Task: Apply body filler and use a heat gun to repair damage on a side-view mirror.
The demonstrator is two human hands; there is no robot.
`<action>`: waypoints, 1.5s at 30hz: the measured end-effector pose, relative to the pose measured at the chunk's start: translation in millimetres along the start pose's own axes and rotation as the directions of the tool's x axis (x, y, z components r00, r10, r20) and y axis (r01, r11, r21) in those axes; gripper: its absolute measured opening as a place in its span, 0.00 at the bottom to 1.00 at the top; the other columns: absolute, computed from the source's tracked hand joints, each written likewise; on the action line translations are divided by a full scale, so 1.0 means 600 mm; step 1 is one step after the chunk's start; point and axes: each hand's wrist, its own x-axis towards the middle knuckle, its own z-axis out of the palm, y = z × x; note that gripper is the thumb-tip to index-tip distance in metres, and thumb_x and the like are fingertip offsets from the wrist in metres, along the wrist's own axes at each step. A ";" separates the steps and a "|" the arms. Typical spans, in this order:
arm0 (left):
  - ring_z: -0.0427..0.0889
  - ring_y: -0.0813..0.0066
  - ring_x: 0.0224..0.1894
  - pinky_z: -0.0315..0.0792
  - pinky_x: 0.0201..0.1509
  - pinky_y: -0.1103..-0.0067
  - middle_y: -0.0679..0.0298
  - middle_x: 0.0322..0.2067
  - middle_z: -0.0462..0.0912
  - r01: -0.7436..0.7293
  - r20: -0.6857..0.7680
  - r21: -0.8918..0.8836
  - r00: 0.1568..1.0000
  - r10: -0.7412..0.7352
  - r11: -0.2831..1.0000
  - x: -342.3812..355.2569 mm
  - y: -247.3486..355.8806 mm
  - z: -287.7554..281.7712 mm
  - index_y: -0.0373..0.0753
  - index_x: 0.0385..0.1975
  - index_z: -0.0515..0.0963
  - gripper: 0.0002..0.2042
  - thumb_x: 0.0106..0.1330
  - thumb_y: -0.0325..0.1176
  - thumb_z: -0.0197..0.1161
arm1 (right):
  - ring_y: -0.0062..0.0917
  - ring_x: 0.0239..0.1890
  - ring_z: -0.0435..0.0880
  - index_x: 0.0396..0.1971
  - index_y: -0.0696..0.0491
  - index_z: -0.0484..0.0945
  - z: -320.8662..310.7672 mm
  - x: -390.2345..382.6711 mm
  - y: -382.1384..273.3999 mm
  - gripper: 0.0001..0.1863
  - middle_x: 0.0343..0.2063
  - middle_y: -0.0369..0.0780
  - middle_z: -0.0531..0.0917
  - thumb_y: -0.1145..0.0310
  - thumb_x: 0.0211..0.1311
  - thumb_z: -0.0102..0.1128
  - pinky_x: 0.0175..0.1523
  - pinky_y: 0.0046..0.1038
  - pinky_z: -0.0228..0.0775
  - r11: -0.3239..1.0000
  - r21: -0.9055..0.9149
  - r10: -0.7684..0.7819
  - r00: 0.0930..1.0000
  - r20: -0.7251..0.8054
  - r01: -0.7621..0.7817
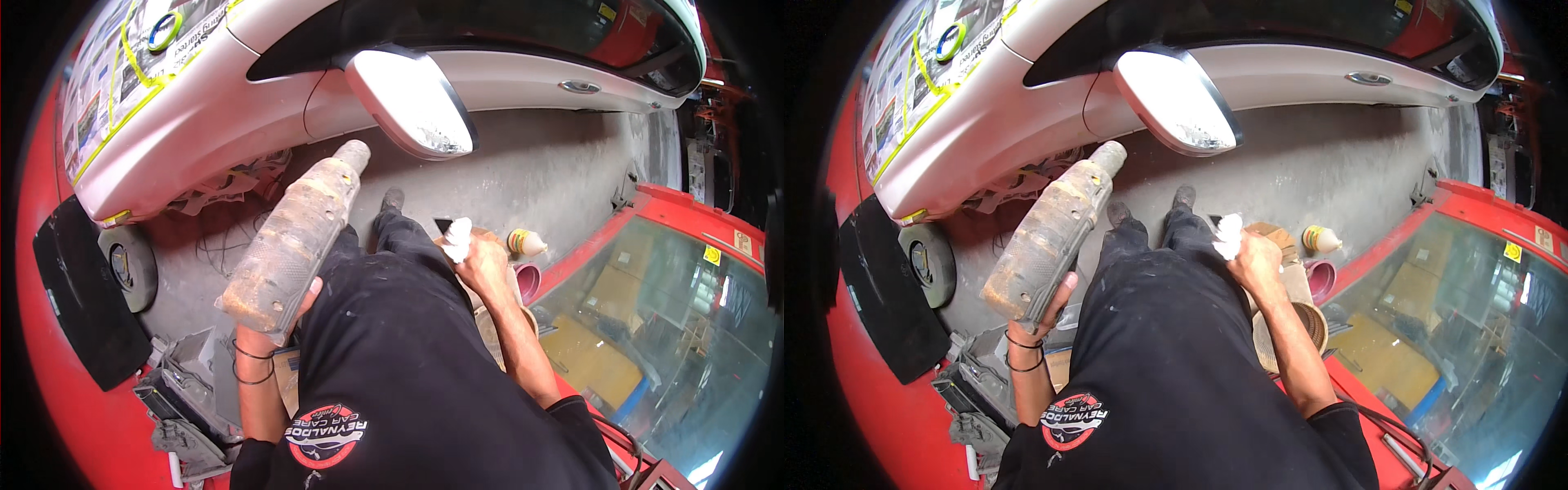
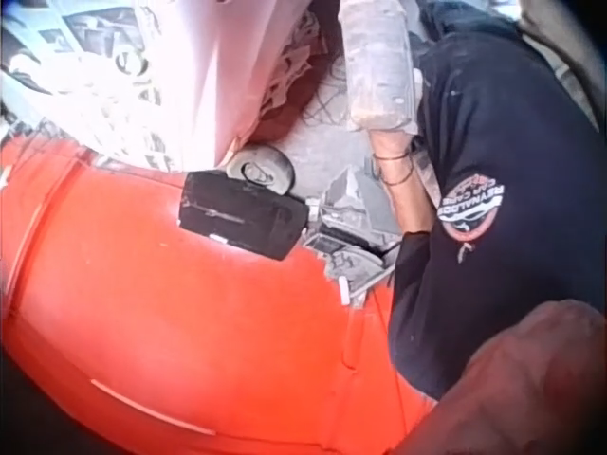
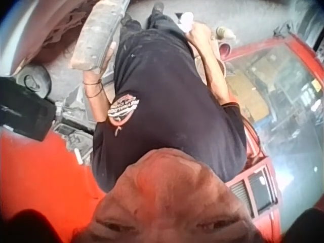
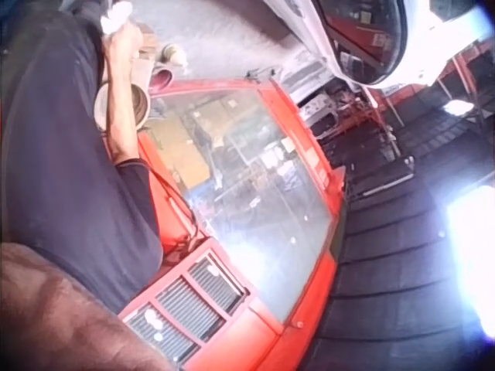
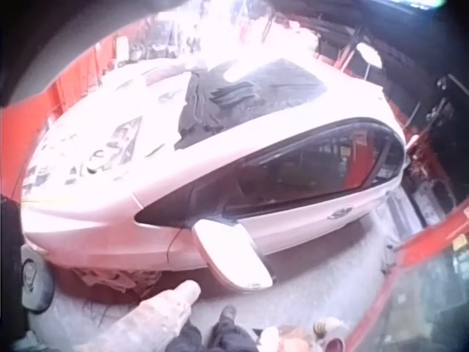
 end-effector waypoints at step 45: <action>0.94 0.65 0.45 0.84 0.51 0.73 0.55 0.46 0.93 -0.165 0.151 0.208 0.979 0.135 0.964 -0.040 0.205 0.180 0.31 0.51 0.88 0.21 0.57 0.27 0.81 | 0.22 0.37 0.91 0.42 0.61 0.88 -0.167 0.074 0.086 0.18 0.33 0.41 0.93 0.59 0.69 0.82 0.45 0.33 0.83 0.437 0.896 0.166 0.973 -0.161 0.074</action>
